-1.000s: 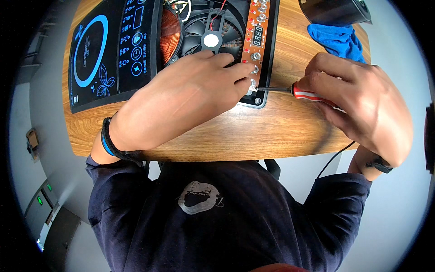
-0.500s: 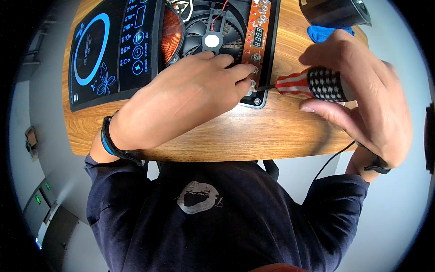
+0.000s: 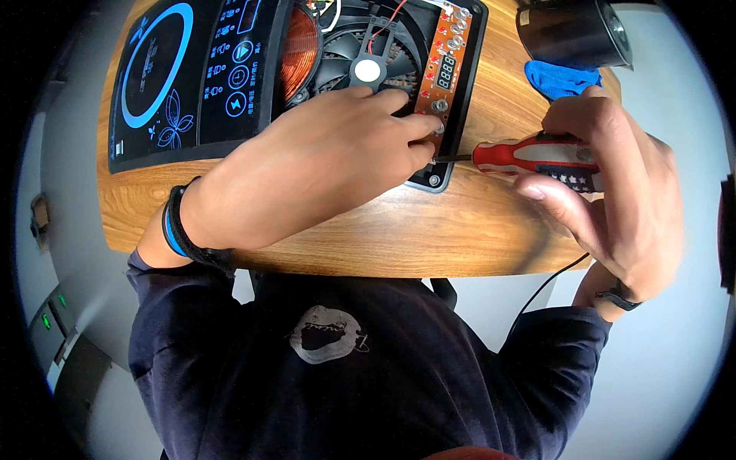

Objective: The person disassembles an induction cooktop, removes the copper coil and circuit board, then reassembles the unit by securing the coil and board with screws. The cooktop cover is placed back on top.

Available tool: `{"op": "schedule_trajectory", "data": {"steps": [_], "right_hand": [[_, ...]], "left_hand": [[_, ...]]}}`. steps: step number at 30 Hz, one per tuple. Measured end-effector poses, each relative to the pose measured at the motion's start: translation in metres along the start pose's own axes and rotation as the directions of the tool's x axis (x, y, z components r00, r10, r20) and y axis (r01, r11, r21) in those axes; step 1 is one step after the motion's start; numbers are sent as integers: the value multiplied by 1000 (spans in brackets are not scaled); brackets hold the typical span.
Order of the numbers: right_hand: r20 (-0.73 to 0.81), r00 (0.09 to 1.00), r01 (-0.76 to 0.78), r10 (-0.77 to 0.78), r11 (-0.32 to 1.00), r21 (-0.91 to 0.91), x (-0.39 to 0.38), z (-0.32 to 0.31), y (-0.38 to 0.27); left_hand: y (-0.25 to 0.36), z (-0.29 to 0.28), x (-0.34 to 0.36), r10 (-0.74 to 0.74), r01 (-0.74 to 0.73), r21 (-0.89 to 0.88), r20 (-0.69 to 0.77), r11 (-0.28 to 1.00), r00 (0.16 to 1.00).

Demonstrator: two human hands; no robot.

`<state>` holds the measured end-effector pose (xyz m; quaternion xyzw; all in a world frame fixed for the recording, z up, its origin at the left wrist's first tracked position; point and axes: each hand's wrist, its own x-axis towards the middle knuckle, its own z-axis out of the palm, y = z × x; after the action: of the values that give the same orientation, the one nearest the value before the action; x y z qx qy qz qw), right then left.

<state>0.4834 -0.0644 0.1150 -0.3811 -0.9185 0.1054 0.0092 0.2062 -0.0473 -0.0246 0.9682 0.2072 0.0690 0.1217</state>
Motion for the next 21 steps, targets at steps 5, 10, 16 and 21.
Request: {"op": "schedule_trajectory", "data": {"steps": [5,10,16,21], "right_hand": [[-30,979,201,-199,976,78,-1,-6,13],[58,998,-6,9,998,-57,-4,-8,-2],[85,974,201,-209,975,93,-3,-11,22],[37,998,55,-53,997,-61,-8,-1,1]], "left_hand": [[0,2,1,42,-41,35,-23,999,999],[2,4,1,24,-23,50,-12,999,1000],[0,7,0,24,-23,54,-22,998,999],[3,4,2,22,-23,63,5,998,1000]]}}
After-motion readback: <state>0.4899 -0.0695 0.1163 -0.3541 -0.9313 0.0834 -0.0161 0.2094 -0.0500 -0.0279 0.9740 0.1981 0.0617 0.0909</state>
